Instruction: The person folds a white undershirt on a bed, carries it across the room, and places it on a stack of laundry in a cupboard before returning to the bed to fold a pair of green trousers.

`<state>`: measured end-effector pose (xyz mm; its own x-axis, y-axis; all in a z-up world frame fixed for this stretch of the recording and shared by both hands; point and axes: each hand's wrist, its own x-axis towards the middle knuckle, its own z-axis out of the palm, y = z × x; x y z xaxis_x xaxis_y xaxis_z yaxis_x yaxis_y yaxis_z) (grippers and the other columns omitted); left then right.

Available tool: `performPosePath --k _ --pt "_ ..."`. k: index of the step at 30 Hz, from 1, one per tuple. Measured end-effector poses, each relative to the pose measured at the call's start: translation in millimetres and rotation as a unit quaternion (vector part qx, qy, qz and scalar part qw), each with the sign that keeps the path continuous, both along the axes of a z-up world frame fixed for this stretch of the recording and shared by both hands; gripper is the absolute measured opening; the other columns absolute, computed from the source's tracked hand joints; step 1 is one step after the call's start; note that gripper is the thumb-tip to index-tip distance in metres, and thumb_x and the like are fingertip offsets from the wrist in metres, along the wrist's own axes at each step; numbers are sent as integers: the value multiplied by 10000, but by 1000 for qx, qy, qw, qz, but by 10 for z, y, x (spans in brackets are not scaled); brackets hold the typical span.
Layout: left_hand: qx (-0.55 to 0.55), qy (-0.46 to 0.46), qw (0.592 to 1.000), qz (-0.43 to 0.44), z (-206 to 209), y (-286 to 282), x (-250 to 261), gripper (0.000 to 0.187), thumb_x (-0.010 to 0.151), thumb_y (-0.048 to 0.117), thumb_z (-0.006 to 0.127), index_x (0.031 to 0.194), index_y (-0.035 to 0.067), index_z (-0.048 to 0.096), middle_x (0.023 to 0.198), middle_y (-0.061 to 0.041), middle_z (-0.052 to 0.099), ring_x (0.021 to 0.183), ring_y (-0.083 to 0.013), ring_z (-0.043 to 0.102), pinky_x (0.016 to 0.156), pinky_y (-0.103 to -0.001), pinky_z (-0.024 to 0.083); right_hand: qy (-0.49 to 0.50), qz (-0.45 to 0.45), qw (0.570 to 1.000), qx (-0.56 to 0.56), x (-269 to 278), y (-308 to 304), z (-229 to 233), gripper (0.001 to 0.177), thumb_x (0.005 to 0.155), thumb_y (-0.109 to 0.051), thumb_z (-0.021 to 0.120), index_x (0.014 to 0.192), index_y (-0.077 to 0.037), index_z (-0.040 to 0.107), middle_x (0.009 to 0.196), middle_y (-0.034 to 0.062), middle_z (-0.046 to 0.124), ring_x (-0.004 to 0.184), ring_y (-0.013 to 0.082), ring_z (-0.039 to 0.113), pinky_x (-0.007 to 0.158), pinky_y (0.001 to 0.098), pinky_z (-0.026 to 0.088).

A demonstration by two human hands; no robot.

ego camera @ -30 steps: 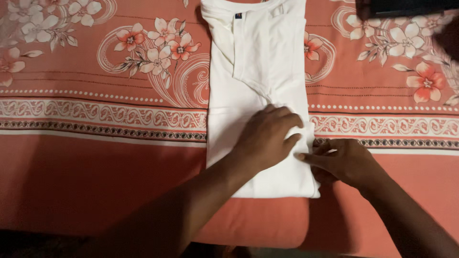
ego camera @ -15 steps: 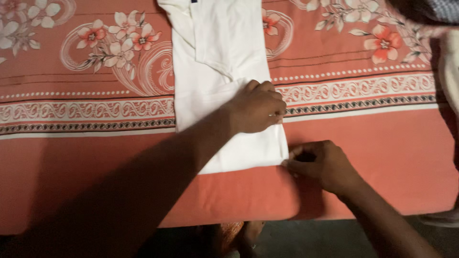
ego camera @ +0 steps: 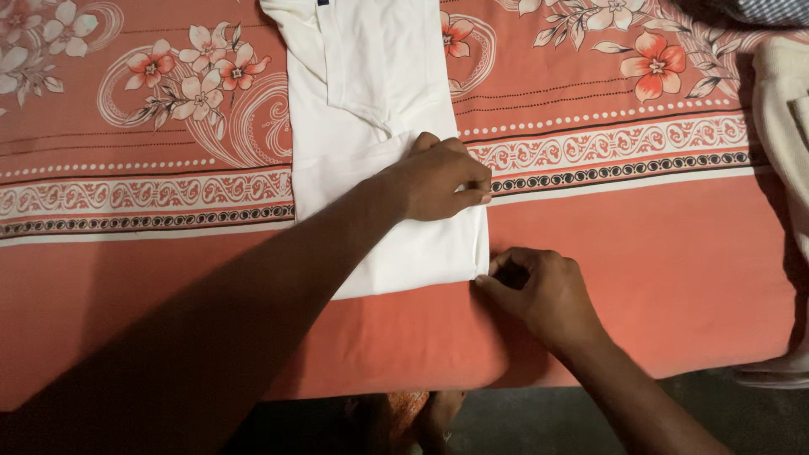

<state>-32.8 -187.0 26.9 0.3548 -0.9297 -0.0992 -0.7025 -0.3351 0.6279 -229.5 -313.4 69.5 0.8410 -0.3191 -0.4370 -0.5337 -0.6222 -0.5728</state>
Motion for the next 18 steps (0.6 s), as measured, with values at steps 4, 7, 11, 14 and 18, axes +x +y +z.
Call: performPosePath --k 4,7,11,14,18 --pt "30 -7 1000 0 9 12 18 170 959 377 657 889 235 719 921 97 717 1098 -161 542 1026 -410 296 -36 21 998 -47 -2 -26 21 263 750 -298 849 870 -66 816 738 87 776 602 185 735 652 326 580" --pt "19 -3 1000 0 19 12 26 150 940 366 670 895 232 721 937 96 720 1116 -178 517 1013 -426 283 47 -76 996 -8 -33 -59 37 217 743 -245 833 855 -60 831 696 85 800 597 173 753 638 324 596" --pt "-1 6 1000 10 53 -14 8 158 928 365 680 865 226 720 932 108 723 1111 -170 510 1016 -415 298 -12 -79 997 12 -64 -32 37 288 735 -284 848 888 -43 805 720 78 803 601 157 752 621 320 599" --pt "-18 13 1000 5 75 -25 7 150 933 362 686 868 234 728 924 96 705 1120 -160 508 1005 -416 300 2 -60 998 -2 -41 -6 47 325 741 -319 867 890 -38 803 730 75 800 603 152 743 634 304 594" --pt "-1 9 1000 2 68 -48 34 156 929 382 686 872 245 732 911 105 701 1121 -156 498 1021 -411 285 36 -67 997 20 -36 -66 32 282 821 -323 835 880 -48 813 719 72 809 604 134 761 636 294 596"
